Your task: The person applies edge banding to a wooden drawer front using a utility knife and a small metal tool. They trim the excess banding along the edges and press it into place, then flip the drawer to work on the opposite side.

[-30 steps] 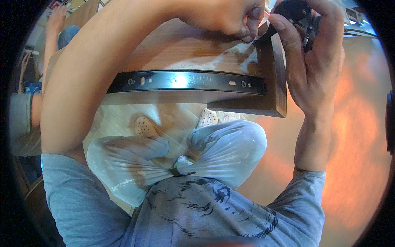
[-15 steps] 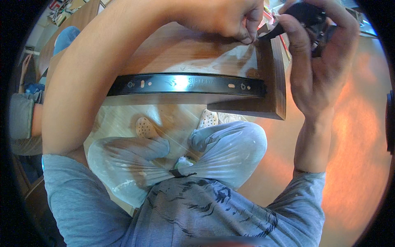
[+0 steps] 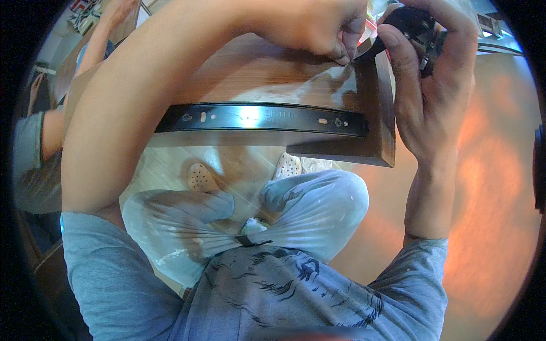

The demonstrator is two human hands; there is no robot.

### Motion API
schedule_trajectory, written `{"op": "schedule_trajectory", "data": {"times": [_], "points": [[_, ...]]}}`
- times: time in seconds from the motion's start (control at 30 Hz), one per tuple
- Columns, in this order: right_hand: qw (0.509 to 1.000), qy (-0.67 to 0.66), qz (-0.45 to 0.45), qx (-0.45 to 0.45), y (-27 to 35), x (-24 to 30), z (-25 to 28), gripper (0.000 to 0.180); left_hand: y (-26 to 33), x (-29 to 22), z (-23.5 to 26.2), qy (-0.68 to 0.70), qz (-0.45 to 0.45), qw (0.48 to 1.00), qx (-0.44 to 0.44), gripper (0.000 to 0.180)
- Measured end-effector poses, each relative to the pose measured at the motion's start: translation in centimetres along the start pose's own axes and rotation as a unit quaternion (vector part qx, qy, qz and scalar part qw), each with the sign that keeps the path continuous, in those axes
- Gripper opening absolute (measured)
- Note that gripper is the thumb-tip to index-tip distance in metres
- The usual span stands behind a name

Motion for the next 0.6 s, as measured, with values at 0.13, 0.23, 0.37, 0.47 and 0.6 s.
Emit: {"op": "schedule_trajectory", "data": {"times": [0.13,0.23,0.37,0.47,0.6], "points": [[0.998,-0.030,-0.049,0.001,-0.5,0.6,0.6,0.033,-0.3,-0.4,-0.5,-0.016,0.017,1.000,-0.014,0.014],[0.982,-0.074,-0.161,0.064,-0.2,0.7,1.5,0.032,-0.2,-0.4,-0.3,-0.010,0.027,1.000,-0.010,0.013],[0.995,-0.015,-0.087,0.048,0.0,0.6,1.1,0.030,-0.1,-0.4,-0.2,0.002,0.029,1.000,-0.012,0.011],[0.996,-0.028,-0.085,0.025,-0.4,1.0,1.0,0.030,-0.2,-0.3,-0.2,0.005,0.032,0.999,-0.010,0.011],[0.979,-0.084,-0.185,0.010,-0.9,1.7,2.0,0.032,0.2,-0.2,0.2,0.043,-0.012,0.999,-0.001,0.011]]}}
Point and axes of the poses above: each hand's wrist, its own y-axis away from the middle knuckle, its own z-axis out of the back of the hand, x = y × z, the point moved 1 cm from there along -y, towards the middle knuckle
